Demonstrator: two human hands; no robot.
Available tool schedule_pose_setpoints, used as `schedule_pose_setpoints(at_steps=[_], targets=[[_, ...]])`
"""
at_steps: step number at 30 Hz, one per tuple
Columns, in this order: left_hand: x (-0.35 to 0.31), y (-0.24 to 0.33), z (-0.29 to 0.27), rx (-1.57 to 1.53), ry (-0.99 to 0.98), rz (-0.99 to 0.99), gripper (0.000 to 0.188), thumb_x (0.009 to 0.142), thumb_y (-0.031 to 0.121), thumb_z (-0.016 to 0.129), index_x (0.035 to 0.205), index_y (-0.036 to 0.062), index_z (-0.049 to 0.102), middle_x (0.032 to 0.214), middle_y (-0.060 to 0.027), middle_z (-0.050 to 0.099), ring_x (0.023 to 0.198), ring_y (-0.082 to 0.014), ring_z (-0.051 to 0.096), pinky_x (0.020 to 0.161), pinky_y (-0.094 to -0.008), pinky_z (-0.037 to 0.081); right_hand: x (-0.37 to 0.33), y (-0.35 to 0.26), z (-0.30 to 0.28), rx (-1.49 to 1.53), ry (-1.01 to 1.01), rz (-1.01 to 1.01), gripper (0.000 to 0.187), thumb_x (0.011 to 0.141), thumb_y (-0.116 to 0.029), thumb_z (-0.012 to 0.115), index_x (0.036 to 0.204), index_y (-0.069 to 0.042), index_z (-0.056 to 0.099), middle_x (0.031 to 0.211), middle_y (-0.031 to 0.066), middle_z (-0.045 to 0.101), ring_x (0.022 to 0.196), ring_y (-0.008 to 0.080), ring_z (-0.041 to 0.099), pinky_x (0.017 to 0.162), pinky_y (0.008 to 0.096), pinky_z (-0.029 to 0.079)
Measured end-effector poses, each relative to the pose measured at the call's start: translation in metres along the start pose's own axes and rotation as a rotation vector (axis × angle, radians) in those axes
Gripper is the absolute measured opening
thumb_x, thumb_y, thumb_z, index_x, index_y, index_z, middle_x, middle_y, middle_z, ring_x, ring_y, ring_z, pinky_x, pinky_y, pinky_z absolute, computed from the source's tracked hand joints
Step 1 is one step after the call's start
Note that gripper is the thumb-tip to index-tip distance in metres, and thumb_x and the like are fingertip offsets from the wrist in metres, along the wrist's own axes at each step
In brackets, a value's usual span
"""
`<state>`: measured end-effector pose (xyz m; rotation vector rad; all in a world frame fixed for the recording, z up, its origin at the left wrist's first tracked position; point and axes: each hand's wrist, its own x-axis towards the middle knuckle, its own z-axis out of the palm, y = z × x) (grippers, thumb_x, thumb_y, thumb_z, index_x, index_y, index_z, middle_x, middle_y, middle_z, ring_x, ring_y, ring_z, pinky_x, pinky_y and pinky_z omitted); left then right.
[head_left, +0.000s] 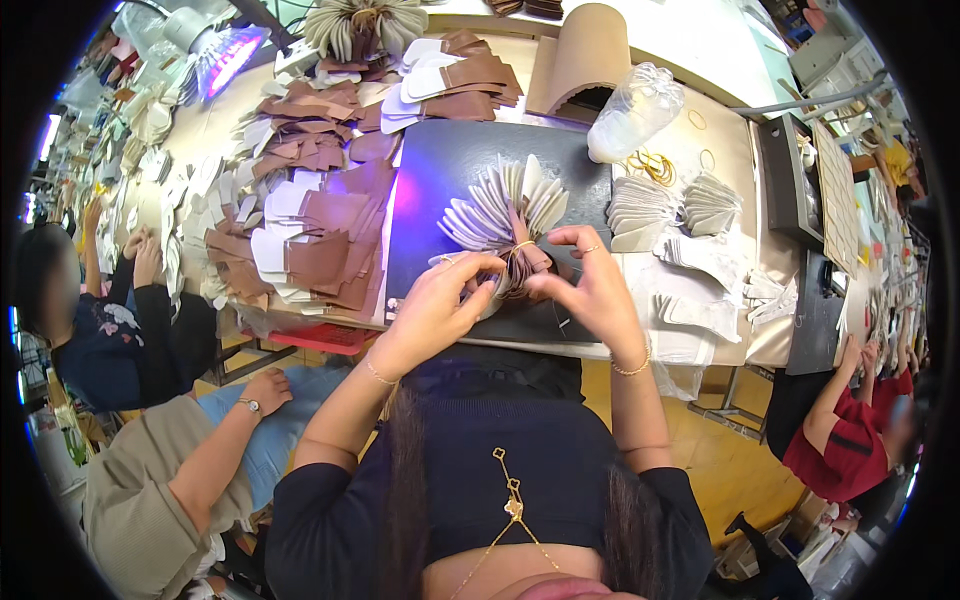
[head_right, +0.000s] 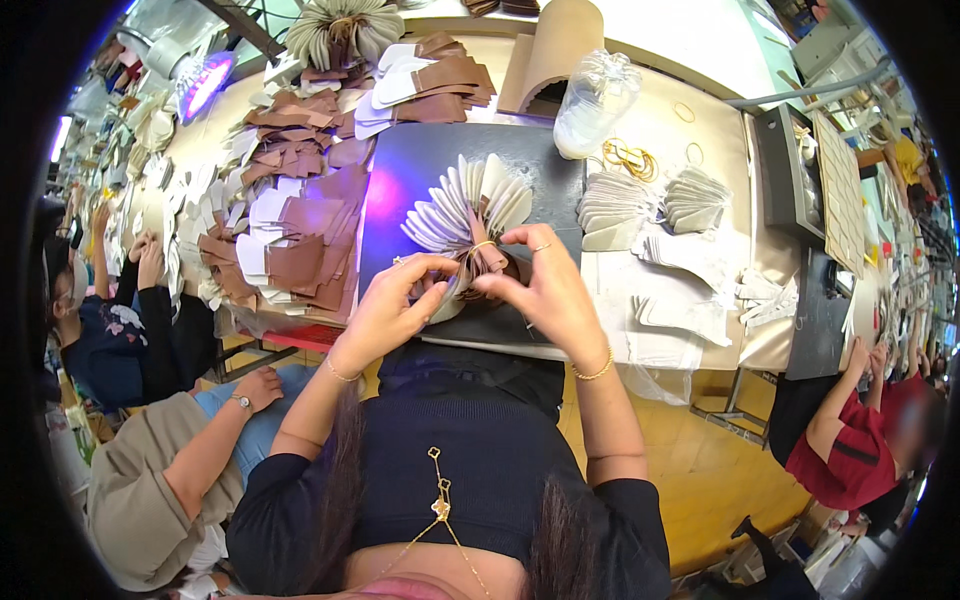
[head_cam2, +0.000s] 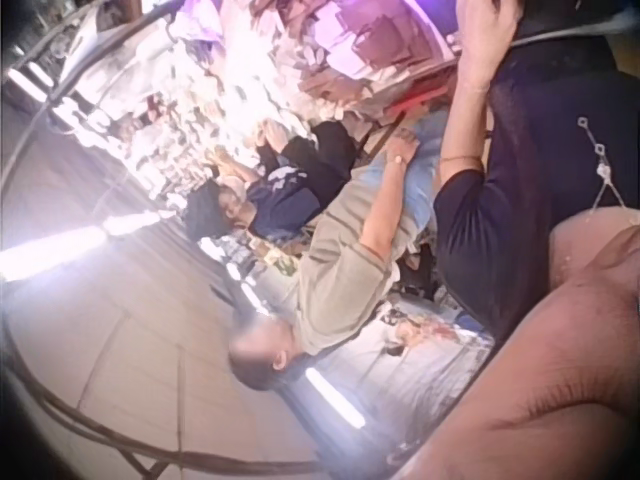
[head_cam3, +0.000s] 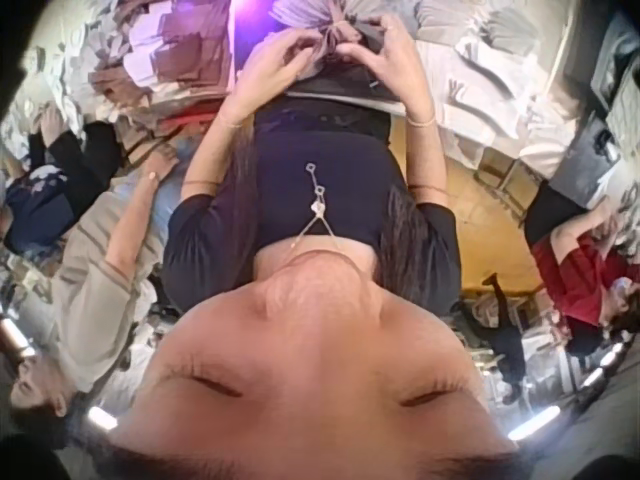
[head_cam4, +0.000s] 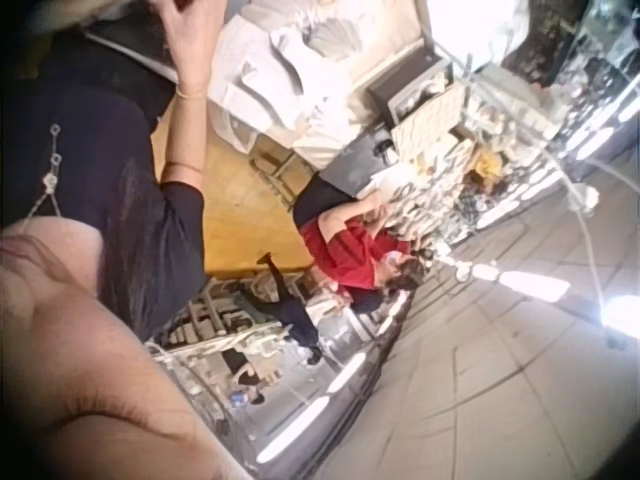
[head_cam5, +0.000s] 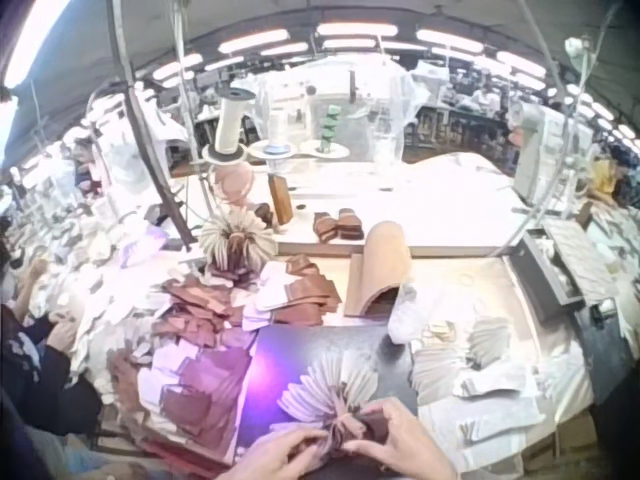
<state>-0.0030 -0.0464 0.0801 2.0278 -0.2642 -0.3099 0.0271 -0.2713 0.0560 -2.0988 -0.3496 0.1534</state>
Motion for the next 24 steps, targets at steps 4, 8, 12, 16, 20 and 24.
schedule_pose_setpoints(at_steps=[4, 8, 12, 16, 20, 24], targets=[[-0.010, -0.017, 0.015, 0.053, 0.140, 0.075, 0.026, 0.086, 0.010, 0.063, 0.111, 0.0025, 0.057, 0.100, -0.0128, 0.063, 0.088, -0.0280, 0.062, 0.077, -0.0364, 0.048, -0.015, -0.013, 0.037, -0.269, 0.053, -0.205, 0.083, 0.056, -0.029, 0.091, 0.121, -0.007, 0.046, 0.122, 0.0171, 0.047, 0.114, 0.0360, 0.050, 0.096, 0.0427, 0.042], [-0.016, -0.030, 0.025, 0.299, 0.214, 0.226, 0.036, 0.080, 0.013, 0.073, 0.110, 0.0027, 0.058, 0.102, -0.0120, 0.060, 0.096, -0.0316, 0.057, 0.083, -0.0384, 0.046, -0.009, -0.001, 0.049, -0.202, 0.136, -0.156, 0.074, 0.063, -0.018, 0.087, 0.123, -0.006, 0.045, 0.121, 0.0170, 0.048, 0.113, 0.0349, 0.051, 0.094, 0.0395, 0.044], [-0.005, -0.044, 0.022, 0.306, 0.209, 0.206, 0.032, 0.079, 0.010, 0.072, 0.107, 0.0028, 0.058, 0.101, -0.0126, 0.058, 0.098, -0.0339, 0.055, 0.084, -0.0415, 0.044, -0.002, 0.016, 0.039, -0.100, 0.087, -0.195, 0.065, 0.068, -0.009, 0.082, 0.122, -0.005, 0.046, 0.117, 0.0164, 0.050, 0.108, 0.0330, 0.054, 0.093, 0.0368, 0.045], [0.002, -0.049, 0.017, 0.444, 0.295, 0.284, 0.021, 0.078, 0.005, 0.066, 0.098, 0.0059, 0.059, 0.096, -0.0111, 0.055, 0.095, -0.0318, 0.054, 0.083, -0.0420, 0.042, -0.002, 0.017, 0.028, 0.004, 0.035, -0.048, 0.057, 0.075, -0.003, 0.070, 0.127, -0.003, 0.045, 0.112, 0.0168, 0.059, 0.104, 0.0295, 0.061, 0.093, 0.0360, 0.047], [-0.002, -0.040, 0.027, 0.610, 0.341, 0.287, 0.016, 0.078, 0.003, 0.064, 0.093, 0.0078, 0.065, 0.089, -0.0115, 0.057, 0.084, -0.0302, 0.058, 0.075, -0.0409, 0.046, -0.002, 0.010, 0.028, 0.150, 0.061, 0.059, 0.057, 0.075, -0.004, 0.067, 0.127, -0.003, 0.046, 0.110, 0.0168, 0.062, 0.104, 0.0294, 0.061, 0.091, 0.0355, 0.047], [-0.009, -0.034, 0.033, 0.139, 0.248, -0.078, 0.023, 0.094, 0.024, 0.057, 0.102, 0.0039, 0.066, 0.088, -0.0130, 0.065, 0.080, -0.0267, 0.067, 0.071, -0.0362, 0.053, -0.010, 0.000, 0.040, 0.010, 0.167, -0.054, 0.059, 0.069, -0.004, 0.072, 0.123, -0.004, 0.051, 0.113, 0.0158, 0.062, 0.101, 0.0310, 0.060, 0.090, 0.0390, 0.044]])
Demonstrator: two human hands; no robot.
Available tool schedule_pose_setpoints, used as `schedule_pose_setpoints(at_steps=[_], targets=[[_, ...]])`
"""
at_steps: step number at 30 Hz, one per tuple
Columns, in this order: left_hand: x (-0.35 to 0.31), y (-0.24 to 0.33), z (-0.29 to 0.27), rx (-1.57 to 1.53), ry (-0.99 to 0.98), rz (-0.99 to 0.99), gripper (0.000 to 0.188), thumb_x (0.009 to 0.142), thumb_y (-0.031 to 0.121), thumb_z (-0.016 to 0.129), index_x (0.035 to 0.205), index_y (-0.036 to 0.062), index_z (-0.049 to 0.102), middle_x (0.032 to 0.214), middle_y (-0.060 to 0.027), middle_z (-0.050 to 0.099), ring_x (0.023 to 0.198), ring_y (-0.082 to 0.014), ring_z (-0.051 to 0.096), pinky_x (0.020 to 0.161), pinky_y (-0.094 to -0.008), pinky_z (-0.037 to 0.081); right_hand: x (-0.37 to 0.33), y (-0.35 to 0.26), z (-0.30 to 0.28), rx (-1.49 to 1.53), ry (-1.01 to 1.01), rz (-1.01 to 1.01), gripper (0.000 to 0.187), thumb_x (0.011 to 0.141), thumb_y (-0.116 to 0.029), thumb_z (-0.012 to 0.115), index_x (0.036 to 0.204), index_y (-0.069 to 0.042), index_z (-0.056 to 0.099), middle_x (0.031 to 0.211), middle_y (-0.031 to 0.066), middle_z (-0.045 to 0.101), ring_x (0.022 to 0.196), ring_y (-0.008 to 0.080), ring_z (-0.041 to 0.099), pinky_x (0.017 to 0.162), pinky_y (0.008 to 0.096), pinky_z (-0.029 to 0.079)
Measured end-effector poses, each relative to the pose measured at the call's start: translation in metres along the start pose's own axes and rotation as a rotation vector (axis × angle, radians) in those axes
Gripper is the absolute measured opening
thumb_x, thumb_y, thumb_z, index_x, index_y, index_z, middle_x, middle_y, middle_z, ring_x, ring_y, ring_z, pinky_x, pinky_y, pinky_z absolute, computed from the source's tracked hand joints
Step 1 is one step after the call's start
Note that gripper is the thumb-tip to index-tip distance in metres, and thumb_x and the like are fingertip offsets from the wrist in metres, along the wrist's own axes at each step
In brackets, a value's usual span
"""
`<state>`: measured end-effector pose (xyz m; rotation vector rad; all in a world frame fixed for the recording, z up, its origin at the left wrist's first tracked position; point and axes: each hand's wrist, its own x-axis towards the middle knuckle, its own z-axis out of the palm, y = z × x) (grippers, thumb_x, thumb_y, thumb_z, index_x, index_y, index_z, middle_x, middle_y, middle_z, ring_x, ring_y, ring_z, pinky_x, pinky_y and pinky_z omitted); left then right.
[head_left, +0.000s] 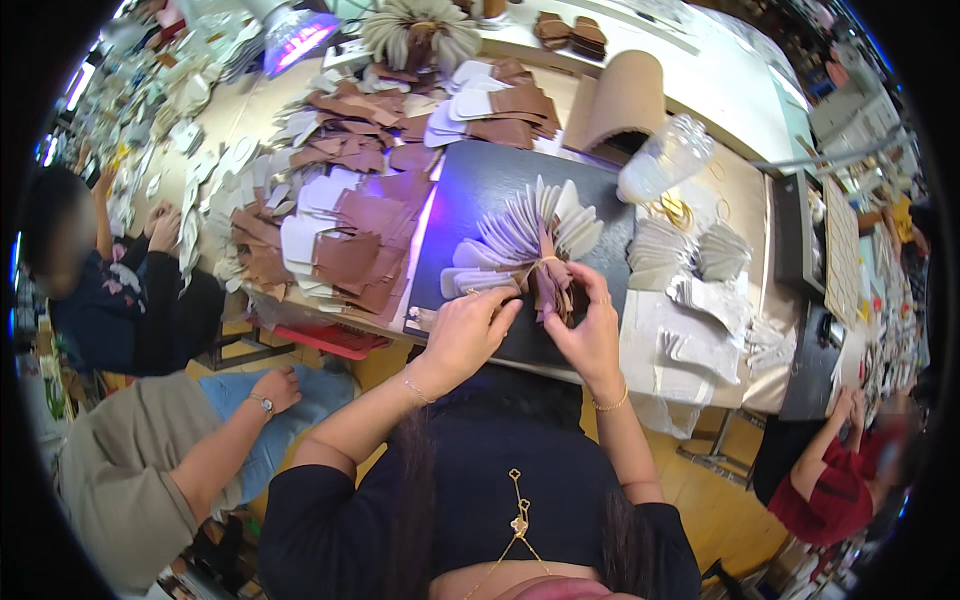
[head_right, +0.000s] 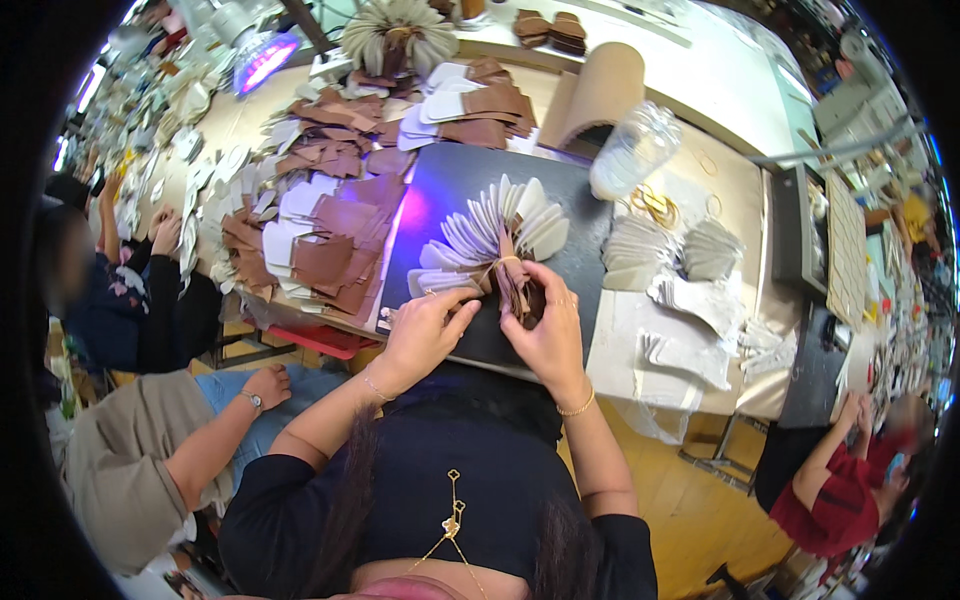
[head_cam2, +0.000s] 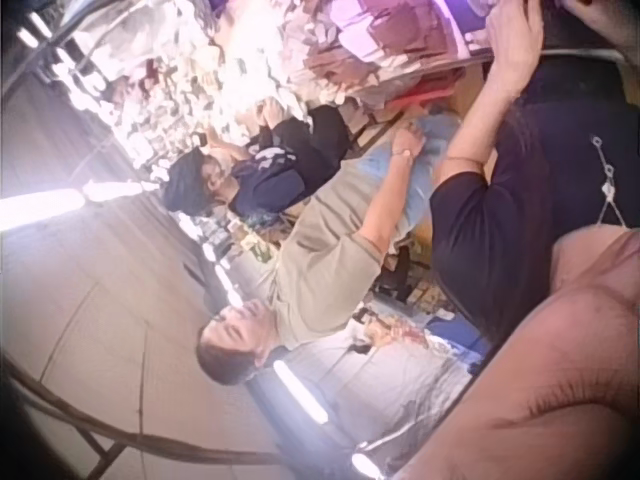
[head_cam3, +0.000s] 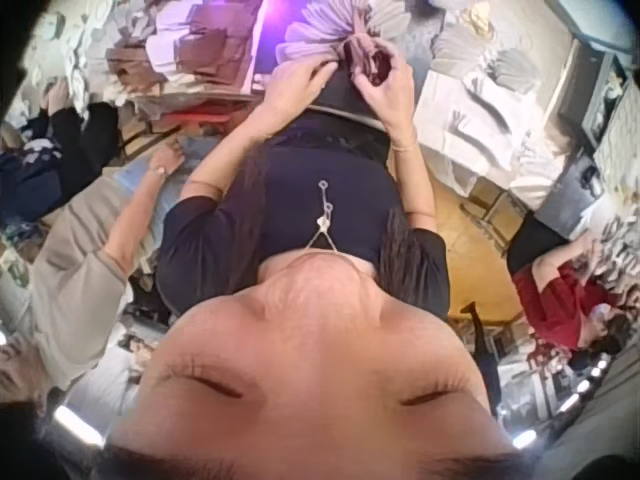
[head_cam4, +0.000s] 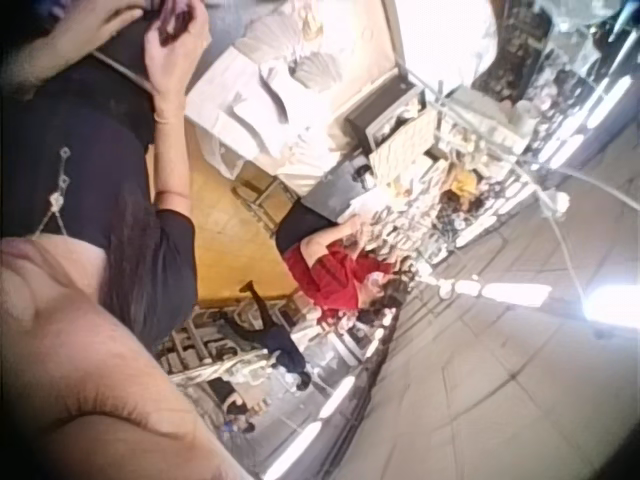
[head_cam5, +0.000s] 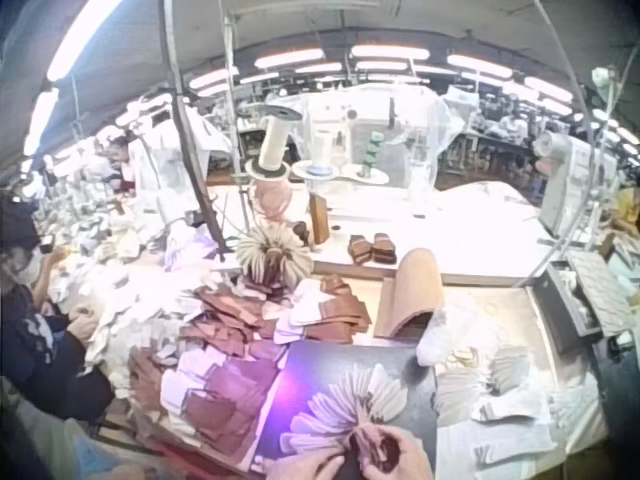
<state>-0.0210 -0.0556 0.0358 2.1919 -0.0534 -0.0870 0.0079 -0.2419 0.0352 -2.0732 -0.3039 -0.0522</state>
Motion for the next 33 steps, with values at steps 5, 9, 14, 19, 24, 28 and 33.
schedule_pose_setpoints(at_steps=[5, 9, 14, 19, 24, 28, 33], targets=[[-0.003, -0.009, -0.025, -1.047, -0.134, -0.513, 0.055, 0.100, 0.049, 0.042, 0.119, -0.0010, 0.056, 0.104, -0.0141, 0.066, 0.096, -0.0207, 0.065, 0.086, -0.0331, 0.052, -0.007, -0.020, 0.017, -0.156, -0.009, -0.417, 0.064, 0.058, -0.001, 0.077, 0.117, -0.008, 0.054, 0.126, 0.0150, 0.059, 0.103, 0.0296, 0.058, 0.092, 0.0421, 0.040], [-0.003, -0.008, -0.041, -1.323, -0.177, -0.439, 0.058, 0.096, 0.056, 0.047, 0.119, 0.0034, 0.055, 0.105, -0.0069, 0.062, 0.096, -0.0135, 0.062, 0.084, -0.0282, 0.050, 0.000, -0.042, 0.025, -0.224, -0.039, -0.602, 0.067, 0.060, -0.018, 0.086, 0.118, -0.010, 0.054, 0.129, 0.0128, 0.058, 0.111, 0.0302, 0.056, 0.094, 0.0438, 0.039], [0.010, -0.011, -0.028, -1.398, -0.126, -0.322, 0.050, 0.090, 0.039, 0.067, 0.124, 0.0054, 0.052, 0.109, -0.0030, 0.060, 0.101, -0.0130, 0.058, 0.089, -0.0293, 0.048, 0.012, -0.054, 0.018, -0.131, -0.133, -0.693, 0.062, 0.068, -0.039, 0.082, 0.118, -0.011, 0.058, 0.122, 0.0097, 0.062, 0.113, 0.0270, 0.056, 0.100, 0.0440, 0.036], [0.013, -0.034, -0.015, -1.750, -0.127, -0.341, 0.041, 0.091, 0.017, 0.065, 0.127, 0.0046, 0.053, 0.121, -0.0051, 0.060, 0.109, -0.0128, 0.057, 0.093, -0.0282, 0.046, 0.018, -0.045, 0.006, 0.163, -0.119, -0.665, 0.035, 0.076, -0.028, 0.079, 0.096, -0.008, 0.059, 0.095, 0.0070, 0.066, 0.096, 0.0279, 0.063, 0.084, 0.0445, 0.047], [0.024, -0.036, -0.020, -1.673, -0.169, -0.276, 0.034, 0.090, 0.016, 0.066, 0.120, 0.0027, 0.057, 0.112, -0.0028, 0.062, 0.101, -0.0096, 0.056, 0.087, -0.0262, 0.047, 0.018, -0.038, -0.006, 0.195, -0.010, -0.638, 0.028, 0.078, -0.019, 0.077, 0.096, -0.008, 0.058, 0.091, 0.0075, 0.065, 0.091, 0.0274, 0.062, 0.081, 0.0446, 0.046], [0.032, -0.020, -0.028, -1.375, -0.158, -0.178, 0.029, 0.089, 0.015, 0.066, 0.114, 0.0012, 0.059, 0.104, -0.0010, 0.063, 0.094, -0.0071, 0.056, 0.082, -0.0245, 0.047, 0.023, -0.035, -0.010, 0.188, 0.101, -0.526, 0.022, 0.078, -0.010, 0.073, 0.095, -0.007, 0.058, 0.091, 0.0100, 0.064, 0.090, 0.0285, 0.061, 0.080, 0.0434, 0.046], [0.039, -0.013, -0.033, -0.694, -0.128, -0.321, 0.025, 0.088, 0.019, 0.069, 0.104, -0.0001, 0.064, 0.091, 0.0017, 0.063, 0.084, -0.0047, 0.053, 0.074, -0.0232, 0.045, 0.022, -0.029, -0.006, 0.118, 0.116, -0.367, 0.027, 0.077, 0.008, 0.067, 0.098, -0.004, 0.056, 0.096, 0.0134, 0.060, 0.087, 0.0279, 0.060, 0.077, 0.0346, 0.049]])
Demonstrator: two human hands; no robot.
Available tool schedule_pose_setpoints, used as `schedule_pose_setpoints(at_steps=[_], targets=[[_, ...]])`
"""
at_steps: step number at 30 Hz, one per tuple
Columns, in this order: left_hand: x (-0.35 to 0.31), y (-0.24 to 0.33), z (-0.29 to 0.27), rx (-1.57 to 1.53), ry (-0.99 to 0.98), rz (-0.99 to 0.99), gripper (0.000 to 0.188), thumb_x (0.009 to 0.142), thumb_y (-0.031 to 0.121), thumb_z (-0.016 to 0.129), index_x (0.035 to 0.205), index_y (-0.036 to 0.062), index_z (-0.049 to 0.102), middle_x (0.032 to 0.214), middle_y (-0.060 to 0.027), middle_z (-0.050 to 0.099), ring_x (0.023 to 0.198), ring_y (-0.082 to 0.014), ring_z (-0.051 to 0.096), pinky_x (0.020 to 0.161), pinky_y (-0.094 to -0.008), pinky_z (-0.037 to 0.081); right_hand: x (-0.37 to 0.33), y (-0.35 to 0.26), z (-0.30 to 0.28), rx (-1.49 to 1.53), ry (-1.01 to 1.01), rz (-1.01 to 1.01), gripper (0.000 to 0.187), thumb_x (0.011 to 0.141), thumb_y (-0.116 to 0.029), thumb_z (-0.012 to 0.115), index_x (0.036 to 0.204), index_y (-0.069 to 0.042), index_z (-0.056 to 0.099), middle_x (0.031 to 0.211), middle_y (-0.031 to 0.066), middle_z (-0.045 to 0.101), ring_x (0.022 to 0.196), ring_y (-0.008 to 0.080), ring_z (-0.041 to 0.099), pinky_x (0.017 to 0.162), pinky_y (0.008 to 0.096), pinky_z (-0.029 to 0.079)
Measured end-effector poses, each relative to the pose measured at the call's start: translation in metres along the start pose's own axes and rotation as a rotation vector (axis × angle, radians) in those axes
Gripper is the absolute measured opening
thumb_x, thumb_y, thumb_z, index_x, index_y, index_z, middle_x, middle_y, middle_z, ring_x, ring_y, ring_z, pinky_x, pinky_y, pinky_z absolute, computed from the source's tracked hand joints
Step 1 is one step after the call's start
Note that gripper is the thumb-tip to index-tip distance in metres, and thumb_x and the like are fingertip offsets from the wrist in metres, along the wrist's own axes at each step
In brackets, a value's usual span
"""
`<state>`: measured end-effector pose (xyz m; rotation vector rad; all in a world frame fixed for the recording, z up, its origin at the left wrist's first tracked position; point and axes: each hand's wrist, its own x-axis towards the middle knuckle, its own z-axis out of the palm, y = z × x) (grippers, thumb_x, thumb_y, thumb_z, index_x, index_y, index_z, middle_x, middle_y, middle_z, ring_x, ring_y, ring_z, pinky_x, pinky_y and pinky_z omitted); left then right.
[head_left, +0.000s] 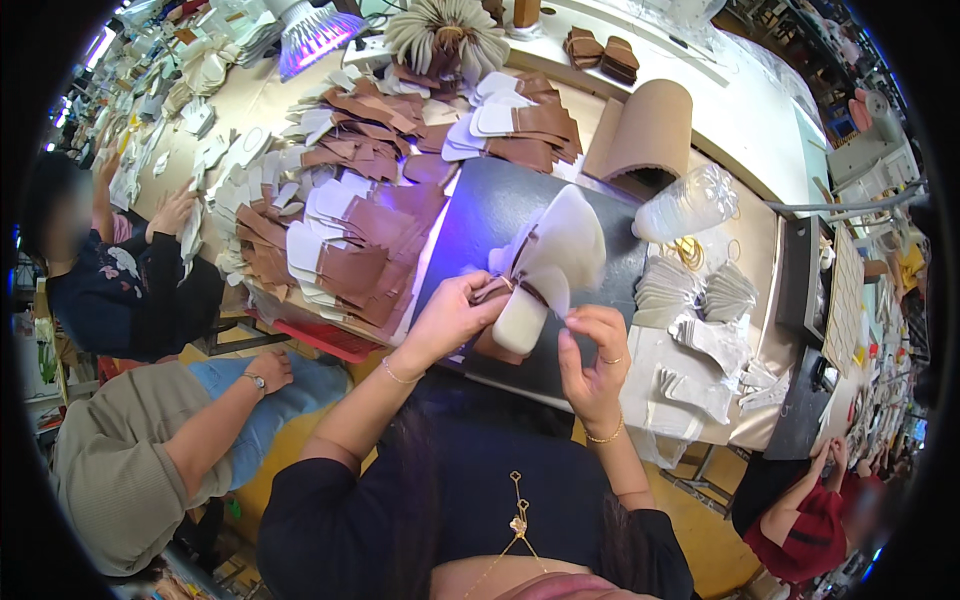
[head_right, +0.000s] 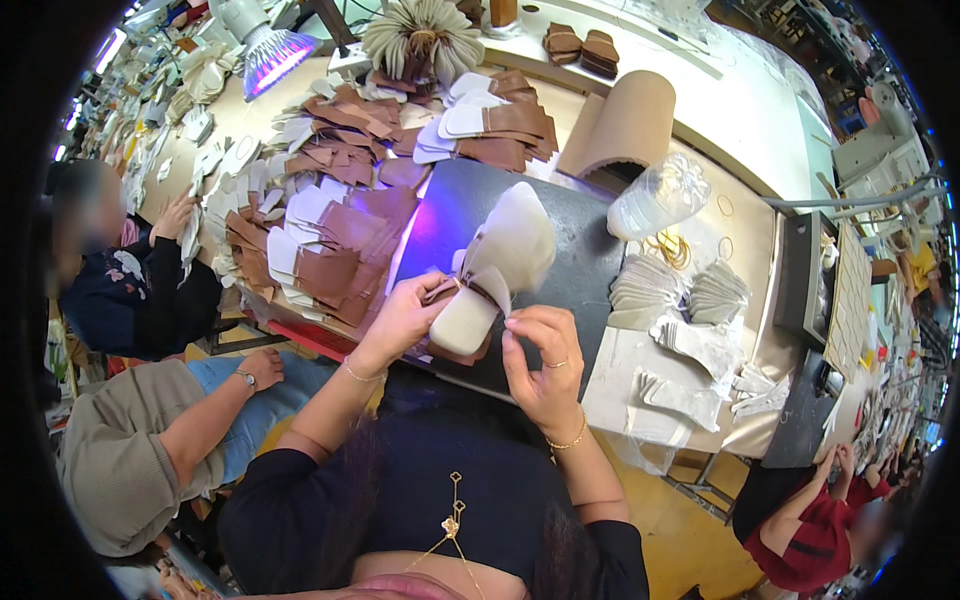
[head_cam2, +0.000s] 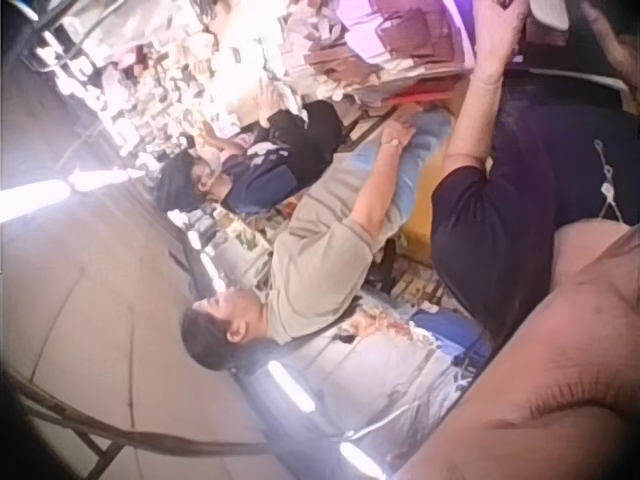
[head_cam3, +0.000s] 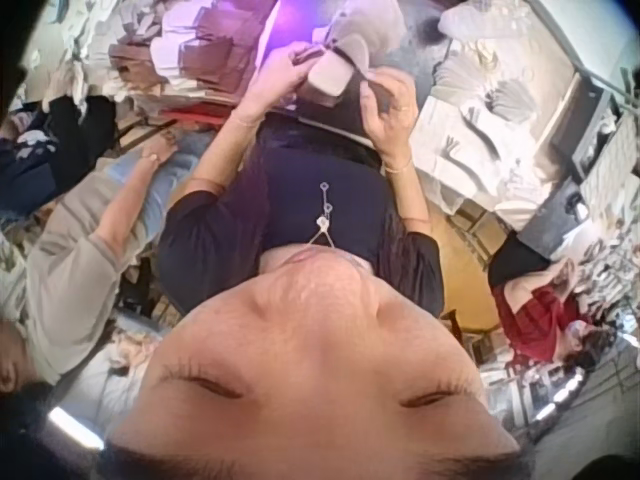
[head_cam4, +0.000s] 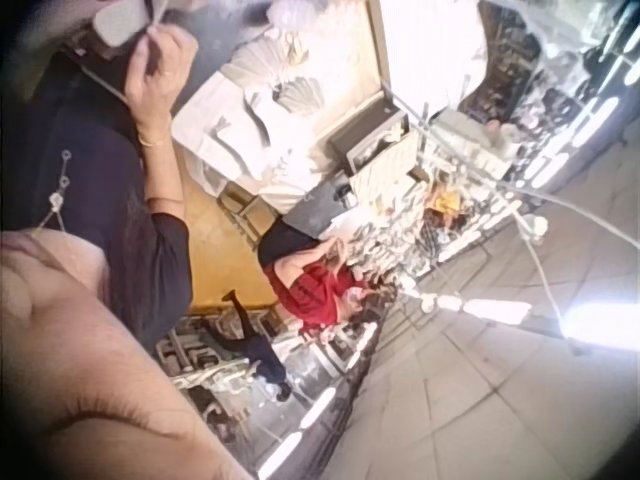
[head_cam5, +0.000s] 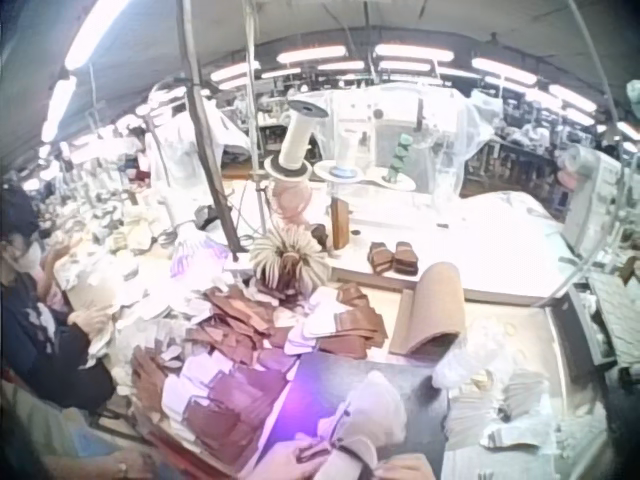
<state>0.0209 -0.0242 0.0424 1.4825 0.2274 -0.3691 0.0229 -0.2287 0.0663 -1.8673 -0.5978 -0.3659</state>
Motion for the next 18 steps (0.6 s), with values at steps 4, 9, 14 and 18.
schedule_pose_setpoints(at_steps=[4, 9, 14, 18], targets=[[-0.002, -0.004, 0.000, 0.080, 0.023, -0.055, 0.024, 0.088, 0.020, 0.071, 0.101, 0.0012, 0.066, 0.090, 0.0028, 0.061, 0.082, -0.0042, 0.050, 0.075, -0.0217, 0.040, -0.011, 0.001, 0.000, 0.073, 0.106, 0.042, 0.029, 0.077, 0.006, 0.069, 0.100, -0.005, 0.055, 0.094, 0.0129, 0.057, 0.085, 0.0253, 0.059, 0.076, 0.0340, 0.048], [-0.004, -0.012, 0.007, 0.106, 0.077, 0.040, 0.036, 0.082, 0.034, 0.076, 0.088, 0.0003, 0.065, 0.071, 0.0033, 0.053, 0.067, -0.0051, 0.043, 0.058, -0.0243, 0.036, -0.017, 0.002, -0.001, 0.083, 0.097, 0.034, 0.031, 0.076, 0.001, 0.074, 0.100, -0.005, 0.055, 0.094, 0.0123, 0.057, 0.084, 0.0246, 0.057, 0.075, 0.0332, 0.048], [-0.006, -0.012, 0.007, 0.175, 0.061, 0.015, 0.028, 0.085, 0.026, 0.075, 0.091, 0.0006, 0.065, 0.078, 0.0038, 0.056, 0.071, -0.0034, 0.045, 0.062, -0.0217, 0.037, -0.011, -0.001, -0.001, -0.061, 0.067, 0.052, 0.034, 0.076, -0.004, 0.077, 0.105, -0.004, 0.059, 0.096, 0.0113, 0.056, 0.086, 0.0241, 0.057, 0.075, 0.0323, 0.048], [-0.010, -0.008, 0.005, 0.209, 0.047, -0.032, 0.026, 0.087, 0.024, 0.073, 0.095, 0.0008, 0.065, 0.082, 0.0048, 0.057, 0.075, -0.0021, 0.046, 0.065, -0.0196, 0.037, -0.005, 0.000, 0.003, -0.153, 0.039, 0.118, 0.043, 0.078, -0.004, 0.076, 0.118, -0.004, 0.060, 0.101, 0.0117, 0.054, 0.089, 0.0246, 0.056, 0.077, 0.0321, 0.047]])
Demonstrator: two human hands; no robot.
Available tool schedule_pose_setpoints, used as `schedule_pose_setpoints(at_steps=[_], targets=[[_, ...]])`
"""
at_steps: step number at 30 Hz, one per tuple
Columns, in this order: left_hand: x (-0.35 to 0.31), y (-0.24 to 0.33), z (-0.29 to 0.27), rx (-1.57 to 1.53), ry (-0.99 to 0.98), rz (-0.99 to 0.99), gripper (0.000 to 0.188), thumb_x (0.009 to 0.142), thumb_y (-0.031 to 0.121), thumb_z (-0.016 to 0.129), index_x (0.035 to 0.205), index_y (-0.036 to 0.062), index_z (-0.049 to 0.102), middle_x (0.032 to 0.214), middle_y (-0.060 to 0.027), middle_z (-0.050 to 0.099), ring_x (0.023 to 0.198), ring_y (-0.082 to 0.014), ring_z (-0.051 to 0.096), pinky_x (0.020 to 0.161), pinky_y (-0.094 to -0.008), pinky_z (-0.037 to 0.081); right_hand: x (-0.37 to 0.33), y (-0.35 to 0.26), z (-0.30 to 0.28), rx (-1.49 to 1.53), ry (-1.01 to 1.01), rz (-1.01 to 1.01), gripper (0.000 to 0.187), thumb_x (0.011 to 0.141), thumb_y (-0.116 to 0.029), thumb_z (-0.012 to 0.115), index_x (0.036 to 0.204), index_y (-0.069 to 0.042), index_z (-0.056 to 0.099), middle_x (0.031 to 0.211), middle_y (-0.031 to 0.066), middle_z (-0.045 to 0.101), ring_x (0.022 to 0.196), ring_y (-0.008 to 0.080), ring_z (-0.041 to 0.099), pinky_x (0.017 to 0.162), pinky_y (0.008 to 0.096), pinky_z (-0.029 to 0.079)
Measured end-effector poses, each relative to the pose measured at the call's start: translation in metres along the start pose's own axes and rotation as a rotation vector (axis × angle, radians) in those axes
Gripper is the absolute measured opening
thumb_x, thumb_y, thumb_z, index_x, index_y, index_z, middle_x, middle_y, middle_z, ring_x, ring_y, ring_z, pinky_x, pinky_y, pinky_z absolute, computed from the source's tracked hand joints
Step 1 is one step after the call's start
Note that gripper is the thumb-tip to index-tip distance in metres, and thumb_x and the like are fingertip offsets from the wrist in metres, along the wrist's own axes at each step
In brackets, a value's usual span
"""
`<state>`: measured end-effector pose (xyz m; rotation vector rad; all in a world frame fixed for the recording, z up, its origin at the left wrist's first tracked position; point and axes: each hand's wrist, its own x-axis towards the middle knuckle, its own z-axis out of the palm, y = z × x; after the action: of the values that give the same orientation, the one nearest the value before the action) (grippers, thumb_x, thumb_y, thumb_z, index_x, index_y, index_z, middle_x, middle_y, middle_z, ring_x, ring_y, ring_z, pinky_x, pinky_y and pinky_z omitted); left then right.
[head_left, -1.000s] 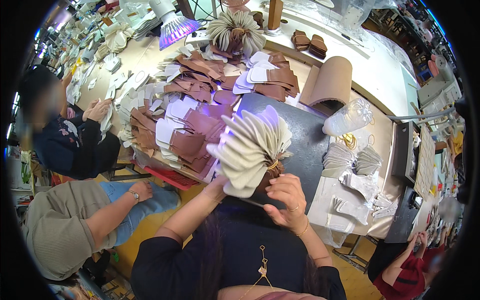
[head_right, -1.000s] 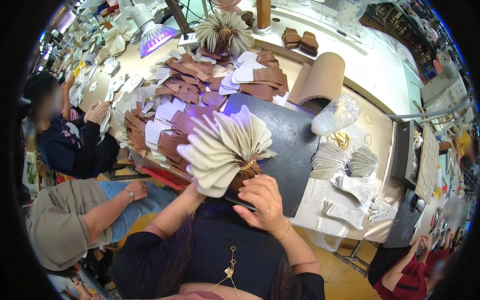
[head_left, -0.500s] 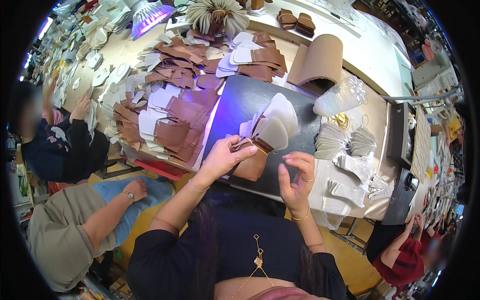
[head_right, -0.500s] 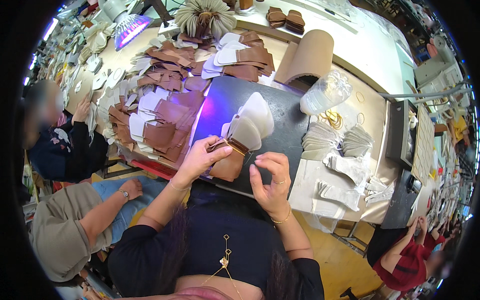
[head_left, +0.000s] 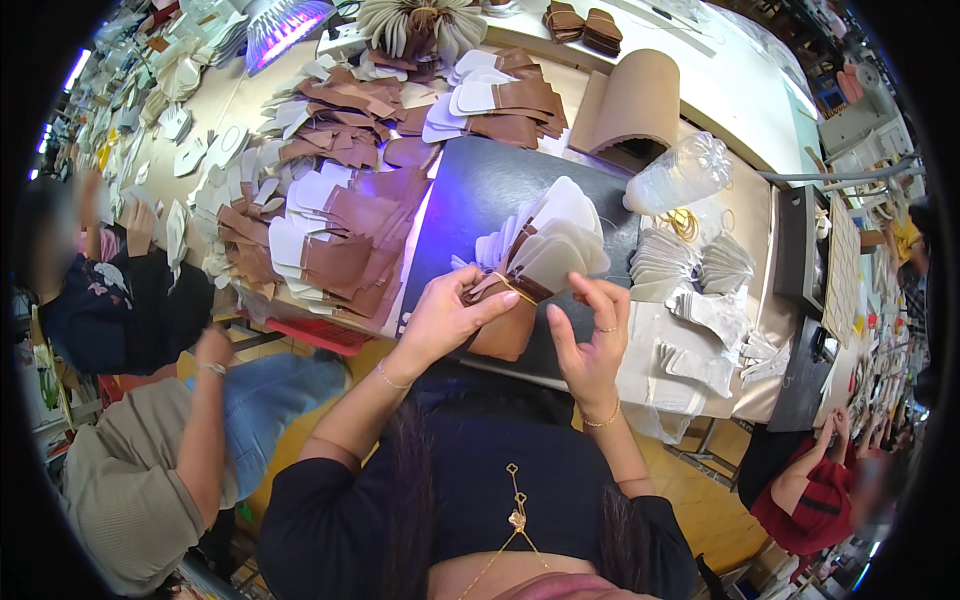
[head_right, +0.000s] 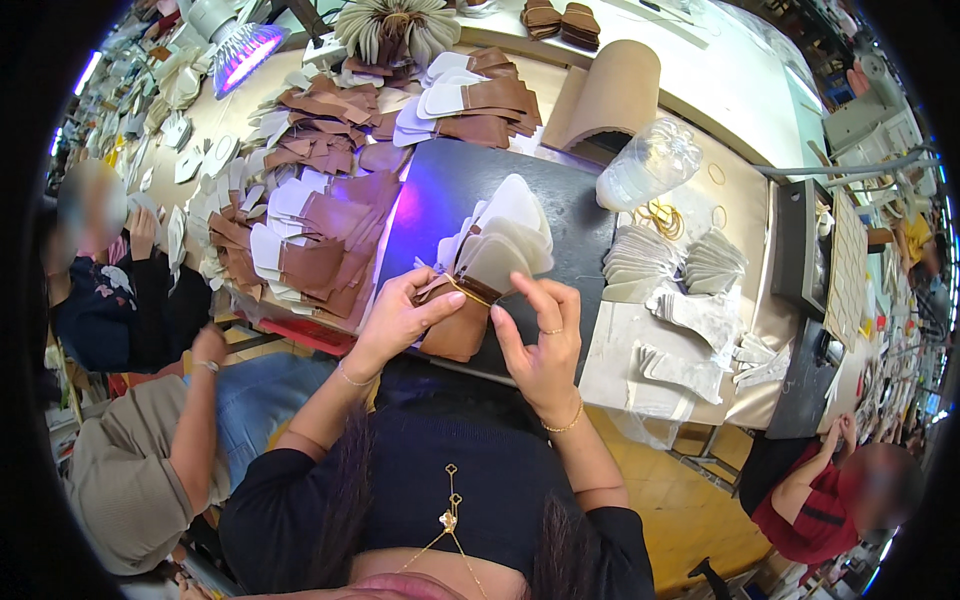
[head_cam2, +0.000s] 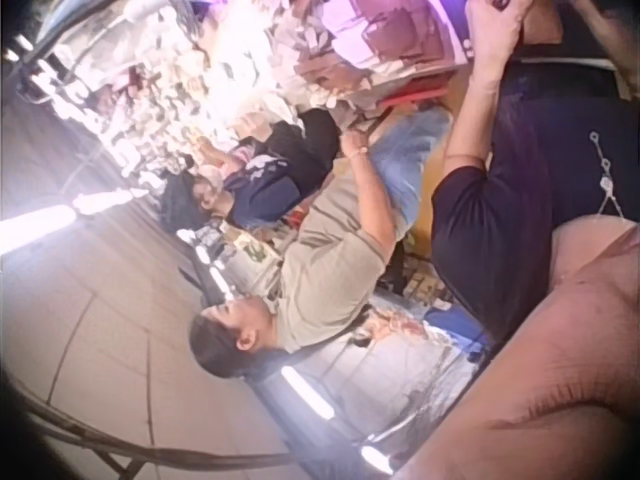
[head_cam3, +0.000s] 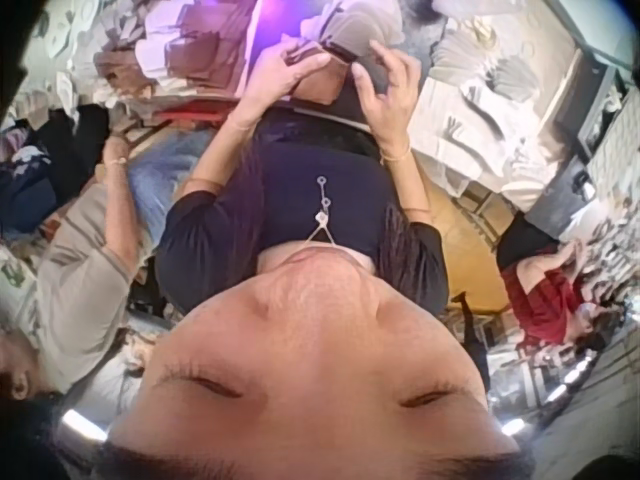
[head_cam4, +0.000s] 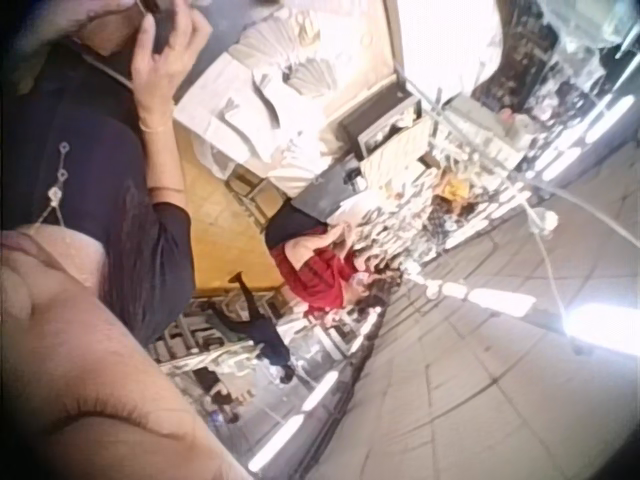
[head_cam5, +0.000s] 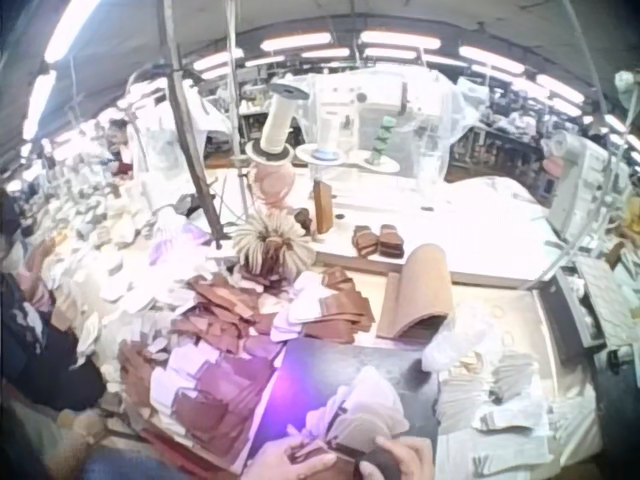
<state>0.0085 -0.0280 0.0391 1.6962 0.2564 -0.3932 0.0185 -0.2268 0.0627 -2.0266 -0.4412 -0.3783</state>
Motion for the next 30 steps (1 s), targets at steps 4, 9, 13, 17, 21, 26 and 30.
schedule_pose_setpoints(at_steps=[4, 9, 13, 17, 21, 26, 30], targets=[[-0.002, 0.005, -0.002, -0.090, -0.009, 0.031, 0.034, 0.087, 0.032, 0.072, 0.097, -0.0001, 0.065, 0.081, 0.0039, 0.058, 0.074, -0.0032, 0.047, 0.065, -0.0208, 0.038, 0.001, 0.002, 0.006, -0.081, -0.050, 0.021, 0.047, 0.078, -0.003, 0.075, 0.123, -0.005, 0.059, 0.105, 0.0120, 0.054, 0.091, 0.0246, 0.055, 0.078, 0.0323, 0.047], [-0.004, 0.007, -0.001, -0.524, -0.074, 0.027, 0.046, 0.089, 0.040, 0.069, 0.109, -0.0011, 0.064, 0.094, -0.0013, 0.064, 0.082, -0.0068, 0.057, 0.074, -0.0242, 0.047, 0.002, 0.000, 0.011, 0.076, 0.066, -0.066, 0.031, 0.077, 0.000, 0.074, 0.104, -0.004, 0.059, 0.099, 0.0136, 0.059, 0.090, 0.0275, 0.058, 0.079, 0.0347, 0.047], [-0.005, 0.006, -0.004, -0.743, -0.200, -0.104, 0.051, 0.093, 0.040, 0.063, 0.122, -0.0007, 0.059, 0.110, -0.0072, 0.065, 0.098, -0.0119, 0.061, 0.087, -0.0274, 0.049, 0.007, -0.006, 0.010, -0.008, -0.077, 0.057, 0.010, 0.083, 0.002, 0.067, 0.093, -0.001, 0.065, 0.089, 0.0135, 0.062, 0.082, 0.0273, 0.060, 0.076, 0.0350, 0.048], [-0.005, -0.002, -0.010, -0.835, -0.356, -0.067, 0.053, 0.095, 0.039, 0.061, 0.130, -0.0003, 0.054, 0.122, -0.0052, 0.061, 0.111, -0.0116, 0.055, 0.096, -0.0278, 0.043, 0.014, -0.009, 0.010, -0.064, -0.172, -0.026, 0.012, 0.085, 0.001, 0.065, 0.097, 0.000, 0.066, 0.093, 0.0136, 0.064, 0.082, 0.0274, 0.062, 0.076, 0.0354, 0.050], [-0.006, -0.022, -0.012, -0.701, -0.388, -0.125, 0.052, 0.095, 0.038, 0.060, 0.130, -0.0003, 0.055, 0.124, -0.0050, 0.060, 0.115, -0.0119, 0.051, 0.102, -0.0273, 0.037, 0.013, -0.008, 0.007, -0.089, -0.327, -0.026, 0.011, 0.084, 0.001, 0.066, 0.095, 0.000, 0.065, 0.090, 0.0126, 0.064, 0.081, 0.0285, 0.063, 0.075, 0.0362, 0.050], [-0.011, -0.052, -0.015, -0.665, -0.441, -0.199, 0.050, 0.092, 0.034, 0.066, 0.125, -0.0020, 0.058, 0.119, -0.0046, 0.062, 0.112, -0.0127, 0.053, 0.101, -0.0310, 0.037, 0.007, -0.005, 0.000, -0.115, -0.552, 0.023, 0.011, 0.080, 0.002, 0.068, 0.090, 0.000, 0.063, 0.087, 0.0126, 0.063, 0.079, 0.0310, 0.062, 0.073, 0.0364, 0.049], [-0.020, -0.056, -0.016, -0.750, -0.454, -0.327, 0.051, 0.085, 0.029, 0.074, 0.121, -0.0033, 0.059, 0.111, -0.0050, 0.063, 0.109, -0.0135, 0.053, 0.094, -0.0306, 0.041, 0.010, -0.012, -0.003, -0.139, -0.635, -0.014, 0.012, 0.078, 0.001, 0.069, 0.088, -0.001, 0.063, 0.083, 0.0119, 0.063, 0.073, 0.0296, 0.061, 0.075, 0.0373, 0.049]])
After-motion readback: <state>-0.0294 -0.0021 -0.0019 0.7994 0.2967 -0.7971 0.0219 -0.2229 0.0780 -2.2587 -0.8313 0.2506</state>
